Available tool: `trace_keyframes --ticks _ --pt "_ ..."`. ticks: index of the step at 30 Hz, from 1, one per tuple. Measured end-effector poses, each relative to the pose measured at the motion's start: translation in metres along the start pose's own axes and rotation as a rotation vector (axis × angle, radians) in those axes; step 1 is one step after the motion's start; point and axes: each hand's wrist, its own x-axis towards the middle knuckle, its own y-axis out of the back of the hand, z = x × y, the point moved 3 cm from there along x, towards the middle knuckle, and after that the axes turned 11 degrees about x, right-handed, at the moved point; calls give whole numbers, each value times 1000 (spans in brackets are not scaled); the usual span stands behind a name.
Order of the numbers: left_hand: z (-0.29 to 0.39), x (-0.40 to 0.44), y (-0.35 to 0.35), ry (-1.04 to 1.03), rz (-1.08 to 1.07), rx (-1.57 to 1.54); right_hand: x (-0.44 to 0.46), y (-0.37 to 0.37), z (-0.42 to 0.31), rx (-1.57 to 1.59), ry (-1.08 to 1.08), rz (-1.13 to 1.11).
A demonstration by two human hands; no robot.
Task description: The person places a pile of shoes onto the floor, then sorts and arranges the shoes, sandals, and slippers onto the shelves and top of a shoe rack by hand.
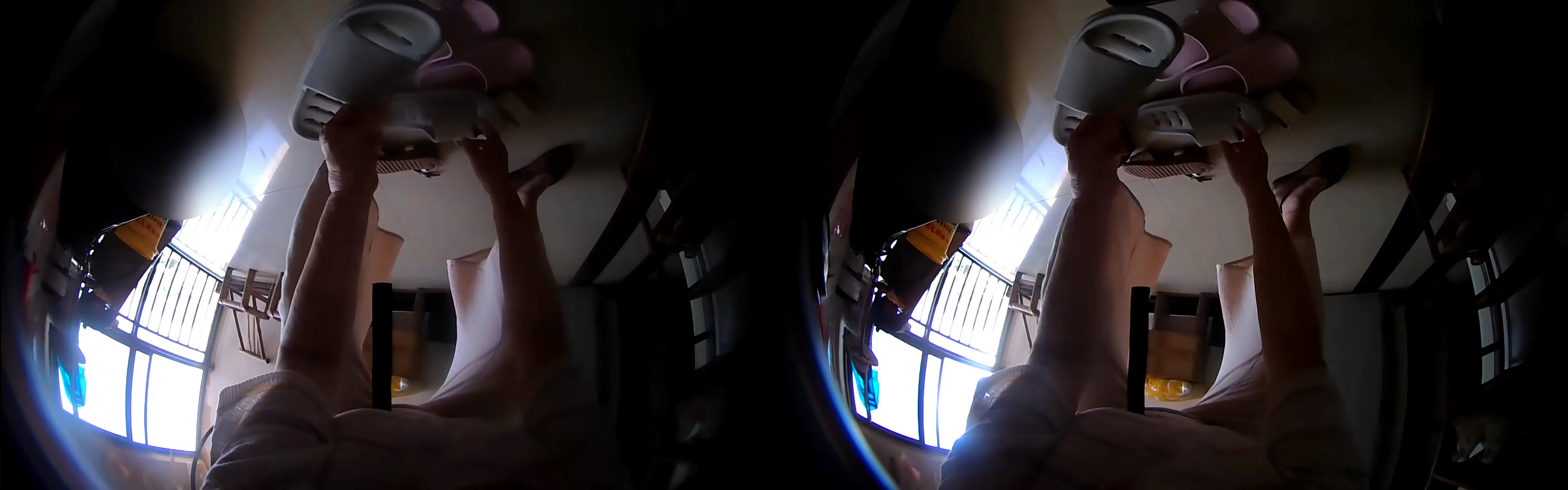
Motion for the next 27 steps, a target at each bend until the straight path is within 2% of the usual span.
trace_keyframes --ticks 1,3,4,5,8,11,13,14,15,16,18,19,22,25,27 --pt "-1 1 -1 -21 11 26 21 -12 18 -16 2 -32" --pt "14 1 -8 -37 19 331 29 -21 20 104 -144 -108" --pt "23 1 -10 -49 19 485 30 -20 6 238 -284 -151" --pt "25 3 -8 -78 31 386 30 -20 -9 371 -421 -191" --pt "61 0 -6 -108 0 639 8 -6 -46 331 -323 -204" --pt "65 -3 -2 -221 -47 491 -46 30 -93 121 -79 -122" --pt "64 -17 -1 -300 -126 569 -88 60 -127 87 -89 -194" --pt "64 -24 -2 -340 -163 609 -111 73 -143 129 -98 -162" --pt "67 -36 -5 -385 -258 494 -135 83 -162 172 -105 -129" --pt "77 -52 -8 -354 -325 445 -157 91 -176 219 -120 -95" --pt "97 -82 -14 -297 -455 354 -186 105 -201 224 5 -78" --pt "111 -100 -15 -264 -475 371 -200 111 -215 228 71 -70" --pt "149 -146 -11 -456 -445 565 -241 124 -255 312 -93 -41" --pt "195 -184 -5 -568 -492 566 -271 136 -289 348 45 10" --pt "220 -201 3 -589 -536 523 -297 141 -331 416 4 -49"
